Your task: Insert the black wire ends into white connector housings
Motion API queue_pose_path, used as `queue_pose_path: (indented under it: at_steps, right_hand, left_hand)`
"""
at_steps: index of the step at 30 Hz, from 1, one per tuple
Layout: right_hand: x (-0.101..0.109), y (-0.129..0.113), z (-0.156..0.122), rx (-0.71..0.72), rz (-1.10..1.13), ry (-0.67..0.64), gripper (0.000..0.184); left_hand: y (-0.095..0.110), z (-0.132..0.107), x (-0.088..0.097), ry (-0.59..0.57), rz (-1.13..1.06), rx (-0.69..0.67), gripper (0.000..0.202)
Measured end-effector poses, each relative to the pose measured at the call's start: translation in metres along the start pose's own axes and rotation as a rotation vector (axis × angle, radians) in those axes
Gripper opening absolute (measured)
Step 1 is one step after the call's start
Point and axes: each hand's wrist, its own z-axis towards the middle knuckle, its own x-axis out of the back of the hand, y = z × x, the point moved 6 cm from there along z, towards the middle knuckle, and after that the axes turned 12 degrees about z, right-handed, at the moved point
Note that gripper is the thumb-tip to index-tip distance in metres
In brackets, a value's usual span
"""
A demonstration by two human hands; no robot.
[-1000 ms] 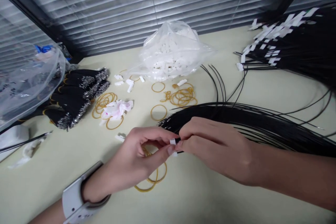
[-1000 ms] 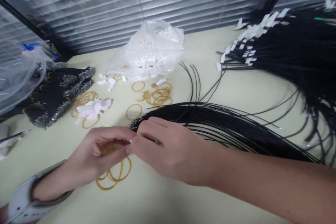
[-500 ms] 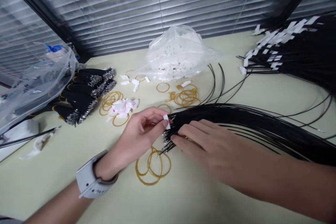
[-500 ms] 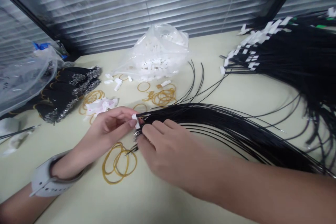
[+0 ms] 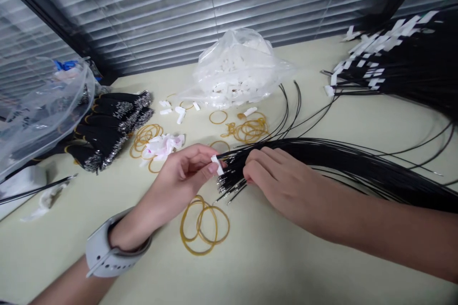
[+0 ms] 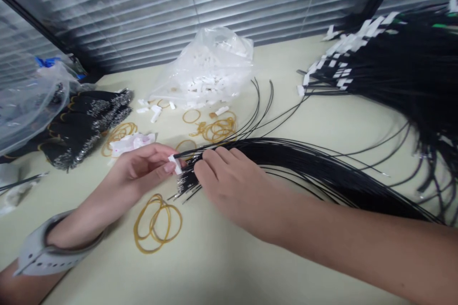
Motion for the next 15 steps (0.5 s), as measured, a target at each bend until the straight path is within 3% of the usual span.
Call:
queue_pose_path:
  at_steps: [7,15]
  right_hand:
    - [0.009,0.013,0.001,-0.104,0.15,0.264,0.016]
    - [0.011,0.019,0.001,-0.171,0.195,0.275,0.019]
  left_hand:
    - [-0.001,-0.001,0.001,0.024,0.017,0.006,0.02]
    - [-0.003,-0.001,0.001,0.033,0.098,0.048,0.023]
